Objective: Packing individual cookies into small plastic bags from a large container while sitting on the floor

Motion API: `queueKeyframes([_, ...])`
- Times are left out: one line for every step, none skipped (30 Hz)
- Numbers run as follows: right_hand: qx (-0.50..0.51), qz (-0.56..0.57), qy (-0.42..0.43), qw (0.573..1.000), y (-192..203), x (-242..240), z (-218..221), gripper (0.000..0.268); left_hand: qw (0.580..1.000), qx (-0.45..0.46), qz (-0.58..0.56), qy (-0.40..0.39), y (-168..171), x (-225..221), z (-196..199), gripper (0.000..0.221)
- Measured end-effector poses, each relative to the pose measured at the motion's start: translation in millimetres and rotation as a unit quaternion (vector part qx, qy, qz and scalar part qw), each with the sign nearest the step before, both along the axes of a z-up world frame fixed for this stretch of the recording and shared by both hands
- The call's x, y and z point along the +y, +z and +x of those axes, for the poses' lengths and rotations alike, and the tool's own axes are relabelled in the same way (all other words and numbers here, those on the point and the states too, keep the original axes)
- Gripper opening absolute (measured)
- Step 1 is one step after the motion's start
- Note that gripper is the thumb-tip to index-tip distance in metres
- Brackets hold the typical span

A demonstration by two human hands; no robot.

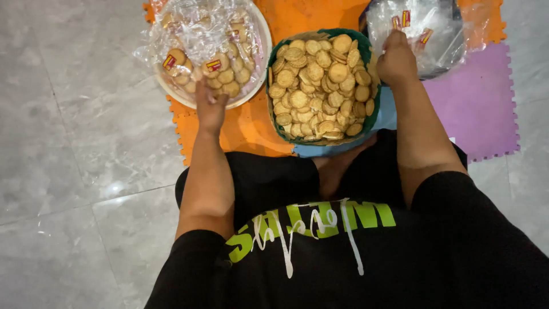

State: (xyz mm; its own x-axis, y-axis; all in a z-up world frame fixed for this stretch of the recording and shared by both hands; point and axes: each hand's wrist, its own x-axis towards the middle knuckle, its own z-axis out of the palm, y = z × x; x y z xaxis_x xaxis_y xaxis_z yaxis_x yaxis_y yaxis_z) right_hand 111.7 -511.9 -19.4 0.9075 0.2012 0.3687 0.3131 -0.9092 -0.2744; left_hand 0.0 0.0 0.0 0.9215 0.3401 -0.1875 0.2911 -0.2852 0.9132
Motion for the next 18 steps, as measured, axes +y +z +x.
queueKeyframes([-0.002,0.002,0.004,1.000,4.1,2.4,0.4,0.027,1.000,-0.002,0.002,0.004,-1.3,-3.7,-2.3,0.078])
queueKeyframes([0.032,0.014,-0.027,0.999,8.3,4.7,0.9,0.029,0.998,-0.002,0.053,-0.018,-2.4,-7.4,-4.3,0.072])
queueKeyframes([0.066,0.026,-0.058,0.996,13.3,6.9,2.9,0.038,0.994,-0.002,0.105,-0.040,-2.8,-11.0,-3.9,0.067])
queueKeyframes([0.063,0.029,-0.055,0.996,16.6,9.2,6.3,0.038,0.994,-0.005,0.107,-0.036,4.3,-16.7,-6.3,0.067])
queueKeyframes([0.089,-0.001,-0.068,0.994,19.2,10.3,7.3,0.055,0.994,-0.040,0.094,-0.036,10.7,-23.3,-9.8,0.060])
queueKeyframes([0.116,-0.031,-0.081,0.989,21.6,11.2,8.4,0.072,0.993,-0.076,0.081,-0.037,16.6,-30.2,-13.2,0.053])
queueKeyframes([0.116,-0.030,-0.080,0.990,15.1,6.0,12.3,0.072,0.993,-0.076,0.082,-0.036,17.5,-40.0,-18.3,0.053])
queueKeyframes([0.159,-0.052,-0.091,0.982,8.5,0.8,16.4,0.067,0.991,-0.116,0.047,-0.052,18.2,-49.9,-23.2,0.052])
queueKeyframes([0.201,-0.073,-0.101,0.971,2.2,-4.5,20.9,0.063,0.985,-0.155,0.013,-0.069,19.1,-59.8,-27.5,0.051])
queueKeyframes([0.201,-0.073,-0.101,0.972,-2.3,-7.0,19.0,0.063,0.985,-0.156,0.014,-0.068,26.1,-74.4,-36.9,0.051])
queueKeyframes([0.197,-0.068,-0.108,0.972,-6.7,-9.3,17.5,0.050,0.984,-0.136,-0.006,-0.119,33.1,-89.0,-46.5,0.048])
queueKeyframes([0.193,-0.064,-0.115,0.972,-11.1,-11.3,15.9,0.040,0.978,-0.116,-0.026,-0.169,40.1,-103.4,-56.2,0.045])
queueKeyframes([0.192,-0.064,-0.114,0.973,-11.2,-11.7,12.9,0.040,0.978,-0.117,-0.025,-0.168,45.7,-111.7,-64.8,0.045])
queueKeyframes([0.172,-0.053,-0.128,0.975,-11.3,-11.8,9.8,0.040,0.969,-0.112,-0.014,-0.219,51.3,-119.9,-73.5,0.047])
queueKeyframes([0.154,-0.044,-0.142,0.977,-11.6,-12.6,5.5,0.041,0.957,-0.105,-0.004,-0.269,56.5,-128.3,-82.8,0.049])
queueKeyframes([0.153,-0.044,-0.142,0.977,-10.0,-10.5,-0.9,0.041,0.957,-0.106,-0.004,-0.269,51.1,-129.2,-87.8,0.049])
queueKeyframes([0.100,-0.034,-0.144,0.984,-7.2,-9.5,-6.6,0.033,0.955,-0.101,0.007,-0.280,46.1,-130.7,-91.7,0.048])
queueKeyframes([0.047,-0.024,-0.145,0.988,-4.2,-8.3,-12.1,0.027,0.952,-0.097,0.018,-0.290,41.3,-132.3,-95.5,0.047])
